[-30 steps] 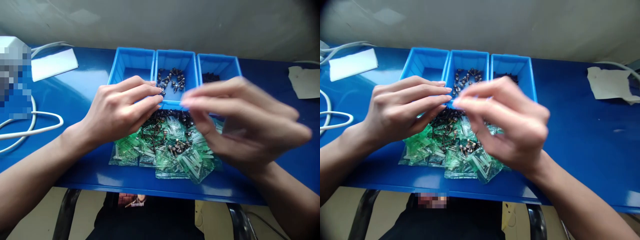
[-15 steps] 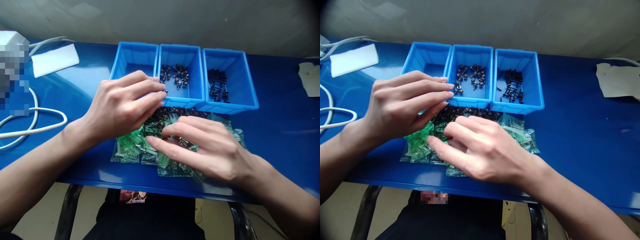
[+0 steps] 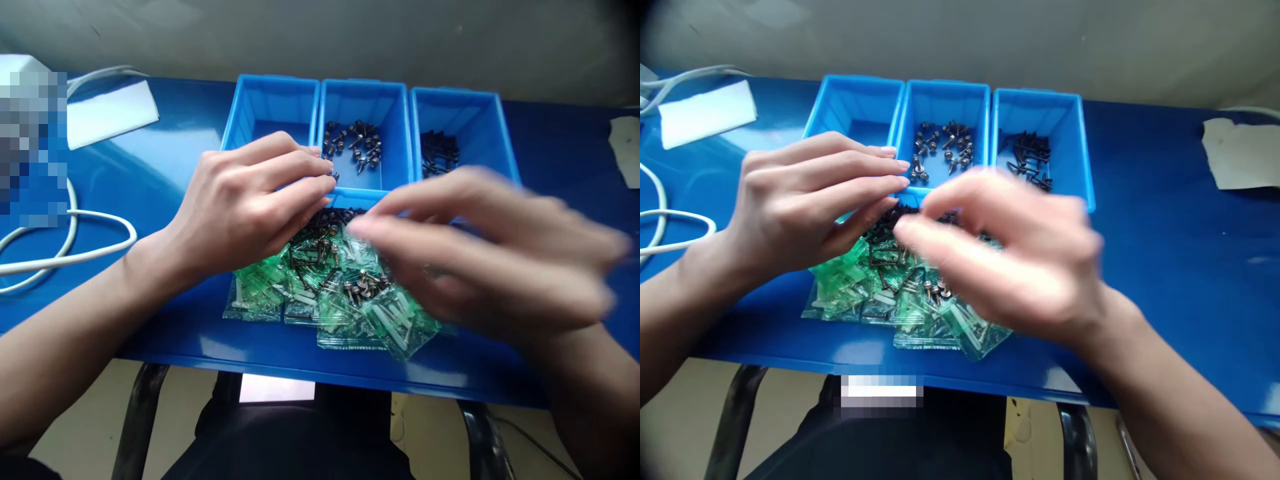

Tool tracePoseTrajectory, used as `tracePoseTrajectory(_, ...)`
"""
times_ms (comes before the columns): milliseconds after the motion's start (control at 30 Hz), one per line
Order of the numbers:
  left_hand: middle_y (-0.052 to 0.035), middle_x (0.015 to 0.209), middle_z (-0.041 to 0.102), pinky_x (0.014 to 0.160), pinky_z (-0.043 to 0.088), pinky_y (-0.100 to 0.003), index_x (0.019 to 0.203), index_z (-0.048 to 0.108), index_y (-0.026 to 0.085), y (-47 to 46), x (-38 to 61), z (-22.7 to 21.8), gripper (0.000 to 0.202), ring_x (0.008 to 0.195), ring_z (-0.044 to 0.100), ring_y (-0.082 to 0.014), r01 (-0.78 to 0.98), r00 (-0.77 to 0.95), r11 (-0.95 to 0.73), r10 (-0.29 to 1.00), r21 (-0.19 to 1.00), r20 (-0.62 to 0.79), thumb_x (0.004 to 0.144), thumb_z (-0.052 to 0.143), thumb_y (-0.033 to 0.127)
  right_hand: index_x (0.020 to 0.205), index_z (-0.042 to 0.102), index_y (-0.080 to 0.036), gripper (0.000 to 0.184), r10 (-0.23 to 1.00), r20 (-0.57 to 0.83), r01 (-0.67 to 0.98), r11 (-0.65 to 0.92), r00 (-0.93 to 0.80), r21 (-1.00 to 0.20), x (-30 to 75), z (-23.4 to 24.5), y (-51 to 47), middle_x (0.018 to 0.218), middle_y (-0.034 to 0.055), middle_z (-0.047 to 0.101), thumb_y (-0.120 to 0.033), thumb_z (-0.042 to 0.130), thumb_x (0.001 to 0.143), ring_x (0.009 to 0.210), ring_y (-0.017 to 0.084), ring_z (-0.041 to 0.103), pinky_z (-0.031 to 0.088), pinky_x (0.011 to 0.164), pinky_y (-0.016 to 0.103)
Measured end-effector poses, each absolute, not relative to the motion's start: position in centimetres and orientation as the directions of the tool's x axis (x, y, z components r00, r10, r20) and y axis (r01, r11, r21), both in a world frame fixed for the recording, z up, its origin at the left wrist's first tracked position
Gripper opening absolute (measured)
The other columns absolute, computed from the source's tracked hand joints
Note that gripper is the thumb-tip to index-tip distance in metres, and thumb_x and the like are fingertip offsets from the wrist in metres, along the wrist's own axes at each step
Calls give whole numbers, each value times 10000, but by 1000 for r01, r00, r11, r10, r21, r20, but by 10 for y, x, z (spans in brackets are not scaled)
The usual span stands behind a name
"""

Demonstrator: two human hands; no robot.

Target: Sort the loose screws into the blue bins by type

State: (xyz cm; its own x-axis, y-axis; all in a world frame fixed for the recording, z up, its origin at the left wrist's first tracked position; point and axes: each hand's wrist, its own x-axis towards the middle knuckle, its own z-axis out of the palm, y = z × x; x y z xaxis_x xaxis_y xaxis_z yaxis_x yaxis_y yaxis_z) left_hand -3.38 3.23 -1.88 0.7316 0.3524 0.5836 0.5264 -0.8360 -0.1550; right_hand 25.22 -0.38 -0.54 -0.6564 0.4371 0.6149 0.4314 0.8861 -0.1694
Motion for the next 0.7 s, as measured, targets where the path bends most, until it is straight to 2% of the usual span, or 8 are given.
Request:
tracePoseTrajectory(100,-44,1294,786,850,707,-403,1283,694,218,32,-33,-19,226,1211,778,-287,536,723,-836,382,-118,576,1071,616,222,1199,772,-88,214,252,470,270,962,-846,-30,230,-12,-12,1117,148,755,-94,689,1001,895,215,657,562,745,388)
tracePoseTrajectory(200,-24,1309,780,865,701,-403,1288,694,246,32,-33,-19,232,1235,770,-279,544,723,-832,403,-104,560,1084,585,230,1131,780,-101,178,244,403,267,964,-882,3,220,-18,-17,1087,141,758,-94,629,1036,898,216,635,564,773,391)
tracePoseTrajectory(367,-13,1317,778,875,696,-408,1292,686,266,31,-32,-18,224,1238,766,-276,557,718,-824,419,-98,555,1085,603,245,934,750,-122,133,213,435,251,968,-875,30,220,-20,-18,974,124,754,-102,649,1018,792,208,573,489,685,383)
tracePoseTrajectory(533,-38,1314,779,901,695,-411,1308,688,241,31,-33,-19,245,1243,760,-281,543,724,-834,408,-95,556,1069,634,247,956,760,-85,153,264,477,264,962,-839,-68,223,-19,-16,1045,159,771,-89,626,1030,836,214,615,532,713,385)
tracePoseTrajectory(700,-39,1296,789,882,696,-409,1295,696,259,32,-33,-18,243,1225,768,-281,538,724,-837,397,-102,564,1066,620,235,987,736,-121,41,393,511,317,920,-765,-232,228,-14,-13,980,86,776,-87,713,989,840,166,636,581,736,339)
